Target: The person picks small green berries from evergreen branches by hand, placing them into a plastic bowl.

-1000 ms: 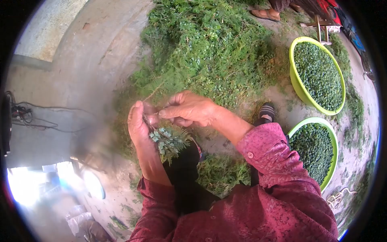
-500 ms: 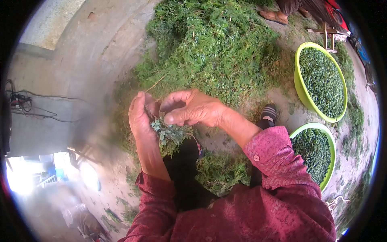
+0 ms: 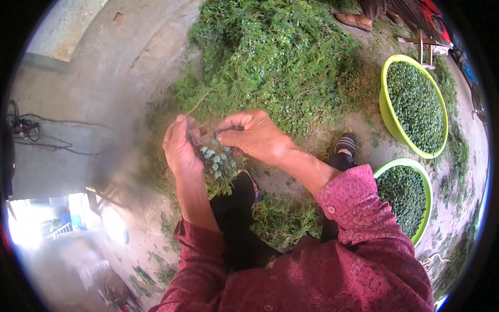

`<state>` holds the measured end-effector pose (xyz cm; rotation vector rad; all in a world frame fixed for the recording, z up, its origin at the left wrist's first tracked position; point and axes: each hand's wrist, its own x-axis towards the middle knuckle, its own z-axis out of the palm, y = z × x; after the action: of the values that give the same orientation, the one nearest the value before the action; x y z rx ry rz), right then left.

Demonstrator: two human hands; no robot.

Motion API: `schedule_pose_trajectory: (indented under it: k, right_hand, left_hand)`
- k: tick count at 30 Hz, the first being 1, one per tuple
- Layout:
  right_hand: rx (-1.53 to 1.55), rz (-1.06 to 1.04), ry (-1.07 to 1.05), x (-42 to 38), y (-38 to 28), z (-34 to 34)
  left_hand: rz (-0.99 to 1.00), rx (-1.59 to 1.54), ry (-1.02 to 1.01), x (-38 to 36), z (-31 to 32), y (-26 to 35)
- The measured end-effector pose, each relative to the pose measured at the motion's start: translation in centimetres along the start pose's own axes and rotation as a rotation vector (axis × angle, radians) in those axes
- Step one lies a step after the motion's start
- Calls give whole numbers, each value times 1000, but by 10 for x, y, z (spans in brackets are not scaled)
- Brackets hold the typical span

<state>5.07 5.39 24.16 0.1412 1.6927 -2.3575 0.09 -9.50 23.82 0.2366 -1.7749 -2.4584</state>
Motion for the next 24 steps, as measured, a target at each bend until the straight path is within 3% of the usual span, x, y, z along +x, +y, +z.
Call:
schedule_pose_trajectory:
  k: [4, 6, 17, 19, 24]
  right_hand:
    - [259, -2, 101, 5, 3, -30]
    - [535, 15, -60, 4, -1, -41]
    - [306, 143, -276, 8, 1, -39]
    - [-14, 269, -175, 8, -5, -41]
    - [-151, 164, -327, 3, -3, -32]
  left_hand:
    - [74, 57, 105, 14, -15, 3]
    - [40, 61, 127, 12, -14, 2]
    - [-35, 58, -8, 8, -7, 0]
    - [-104, 16, -39, 8, -8, 1]
    - [-170, -45, -15, 2, -2, 7]
